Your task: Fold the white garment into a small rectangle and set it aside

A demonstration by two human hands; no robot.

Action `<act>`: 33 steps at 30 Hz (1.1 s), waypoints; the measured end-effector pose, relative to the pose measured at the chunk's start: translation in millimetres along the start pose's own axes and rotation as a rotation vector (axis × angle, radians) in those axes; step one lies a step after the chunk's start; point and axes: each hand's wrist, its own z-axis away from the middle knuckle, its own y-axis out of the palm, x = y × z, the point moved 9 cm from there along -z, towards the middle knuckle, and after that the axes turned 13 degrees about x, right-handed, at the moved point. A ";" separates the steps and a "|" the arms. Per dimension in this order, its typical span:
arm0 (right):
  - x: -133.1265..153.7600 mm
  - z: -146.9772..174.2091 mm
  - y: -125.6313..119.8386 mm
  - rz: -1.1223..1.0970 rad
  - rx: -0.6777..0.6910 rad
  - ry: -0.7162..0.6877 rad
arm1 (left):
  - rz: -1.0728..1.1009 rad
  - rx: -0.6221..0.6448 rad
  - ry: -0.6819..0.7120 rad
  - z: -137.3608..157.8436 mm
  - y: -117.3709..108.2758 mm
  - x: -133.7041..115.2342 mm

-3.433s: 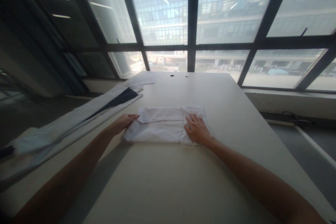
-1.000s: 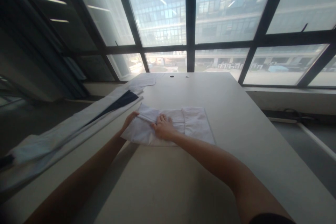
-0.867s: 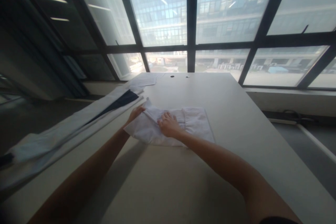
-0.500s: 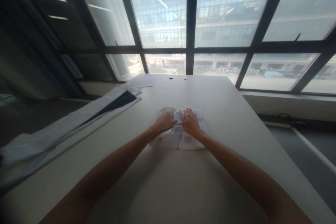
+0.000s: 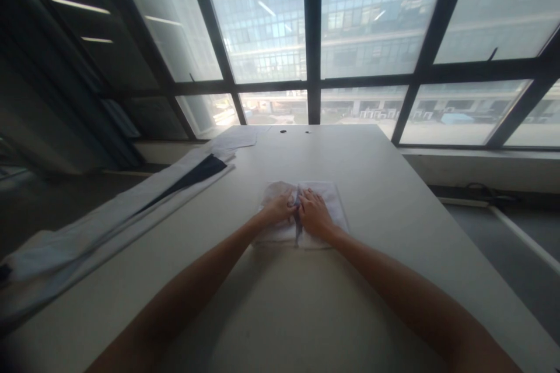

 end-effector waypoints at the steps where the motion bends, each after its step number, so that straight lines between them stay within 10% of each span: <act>1: 0.8 1.9 -0.5 0.008 -0.002 -0.003 | 0.066 0.057 0.020 0.5 -3.2 0.8; 4: -1.3 10.1 -0.6 0.053 -0.012 0.069 | 0.256 0.096 0.079 4.5 -32.3 9.0; 9: -8.0 21.4 15.3 0.101 0.093 0.237 | 0.224 -0.409 0.094 14.5 -102.6 60.5; 15: -8.4 15.5 20.2 0.113 0.135 0.120 | 0.337 -0.350 0.077 -2.6 -78.6 118.1; 24: -23.8 -8.0 -24.0 0.106 0.141 -0.425 | 0.272 -0.160 0.217 39.0 -65.9 98.9; 30: -47.2 33.9 -69.8 -0.165 -0.352 -0.035 | 0.311 -0.195 0.250 78.4 -63.7 98.2; 33: -37.5 74.4 -47.4 -0.415 -0.215 0.082 | 0.489 -0.105 0.299 81.3 -54.2 99.0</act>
